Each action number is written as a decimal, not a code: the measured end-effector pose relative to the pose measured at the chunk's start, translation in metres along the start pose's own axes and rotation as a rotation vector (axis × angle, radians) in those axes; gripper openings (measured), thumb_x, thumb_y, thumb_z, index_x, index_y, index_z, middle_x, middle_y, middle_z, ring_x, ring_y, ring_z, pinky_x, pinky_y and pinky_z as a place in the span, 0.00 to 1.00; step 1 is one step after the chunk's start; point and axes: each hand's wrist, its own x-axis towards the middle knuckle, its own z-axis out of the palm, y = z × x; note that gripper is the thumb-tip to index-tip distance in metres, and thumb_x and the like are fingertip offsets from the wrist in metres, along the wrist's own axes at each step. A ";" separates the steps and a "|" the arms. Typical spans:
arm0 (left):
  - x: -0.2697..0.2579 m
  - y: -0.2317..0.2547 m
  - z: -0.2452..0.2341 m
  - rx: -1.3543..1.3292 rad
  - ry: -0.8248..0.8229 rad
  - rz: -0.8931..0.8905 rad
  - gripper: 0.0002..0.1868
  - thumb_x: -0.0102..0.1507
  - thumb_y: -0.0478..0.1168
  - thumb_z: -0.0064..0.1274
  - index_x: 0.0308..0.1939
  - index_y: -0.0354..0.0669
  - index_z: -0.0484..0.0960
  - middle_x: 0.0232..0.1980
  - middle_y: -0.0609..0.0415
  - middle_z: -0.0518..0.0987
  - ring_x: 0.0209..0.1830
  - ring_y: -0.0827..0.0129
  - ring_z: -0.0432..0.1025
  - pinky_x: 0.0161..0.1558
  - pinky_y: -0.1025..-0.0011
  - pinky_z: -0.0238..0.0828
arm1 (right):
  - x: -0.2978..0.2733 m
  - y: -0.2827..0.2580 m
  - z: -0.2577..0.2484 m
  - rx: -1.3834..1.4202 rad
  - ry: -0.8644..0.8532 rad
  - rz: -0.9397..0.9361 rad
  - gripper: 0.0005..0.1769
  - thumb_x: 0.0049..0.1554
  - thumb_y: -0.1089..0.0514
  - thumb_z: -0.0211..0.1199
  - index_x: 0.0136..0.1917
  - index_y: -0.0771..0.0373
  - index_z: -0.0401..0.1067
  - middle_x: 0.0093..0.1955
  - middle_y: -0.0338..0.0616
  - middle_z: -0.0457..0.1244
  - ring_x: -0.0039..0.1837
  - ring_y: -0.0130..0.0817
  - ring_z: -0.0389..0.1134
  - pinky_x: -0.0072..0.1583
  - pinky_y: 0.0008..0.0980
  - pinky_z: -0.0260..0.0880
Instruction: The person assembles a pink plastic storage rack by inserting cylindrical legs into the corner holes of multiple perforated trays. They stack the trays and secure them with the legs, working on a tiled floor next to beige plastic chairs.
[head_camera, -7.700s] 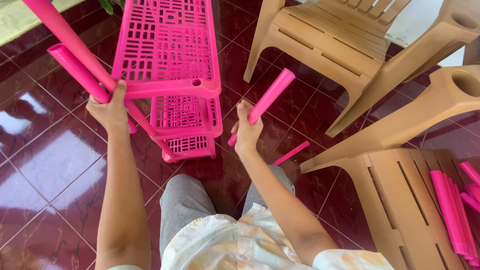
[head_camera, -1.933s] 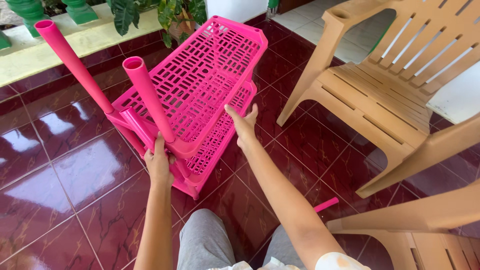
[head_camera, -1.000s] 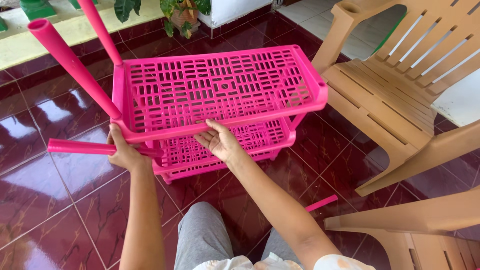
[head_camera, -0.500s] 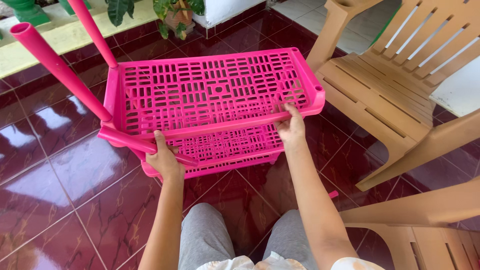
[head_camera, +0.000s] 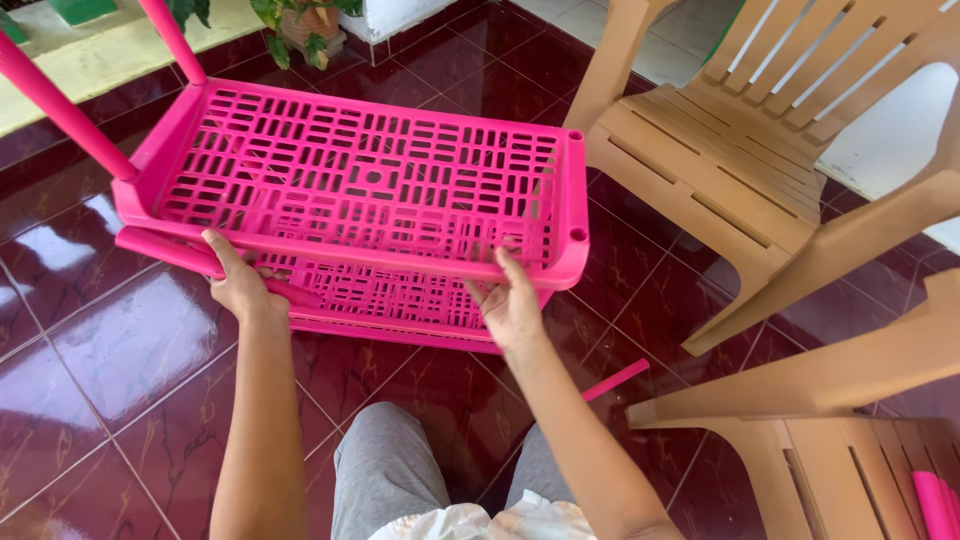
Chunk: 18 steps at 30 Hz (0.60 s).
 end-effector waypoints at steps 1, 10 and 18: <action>-0.008 -0.003 0.003 0.020 -0.009 0.027 0.25 0.66 0.58 0.58 0.48 0.38 0.74 0.31 0.59 0.76 0.14 0.77 0.64 0.16 0.76 0.65 | -0.008 0.005 0.002 -0.018 -0.008 0.007 0.15 0.60 0.55 0.62 0.57 0.65 0.69 0.54 0.53 0.69 0.56 0.40 0.73 0.59 0.42 0.78; -0.125 -0.073 0.038 -0.074 -0.300 -0.077 0.14 0.62 0.42 0.63 0.46 0.39 0.80 0.29 0.57 0.77 0.16 0.79 0.64 0.21 0.75 0.66 | -0.041 0.013 -0.048 -0.161 0.178 -0.049 0.22 0.57 0.49 0.68 0.61 0.54 0.67 0.57 0.40 0.63 0.59 0.37 0.69 0.58 0.44 0.68; -0.181 -0.100 0.051 -0.171 -0.327 -0.241 0.12 0.61 0.42 0.64 0.41 0.43 0.78 0.32 0.56 0.79 0.15 0.78 0.61 0.21 0.74 0.66 | -0.023 -0.017 -0.109 -0.489 0.170 -0.722 0.42 0.55 0.60 0.55 0.81 0.58 0.49 0.77 0.43 0.53 0.77 0.37 0.54 0.76 0.40 0.52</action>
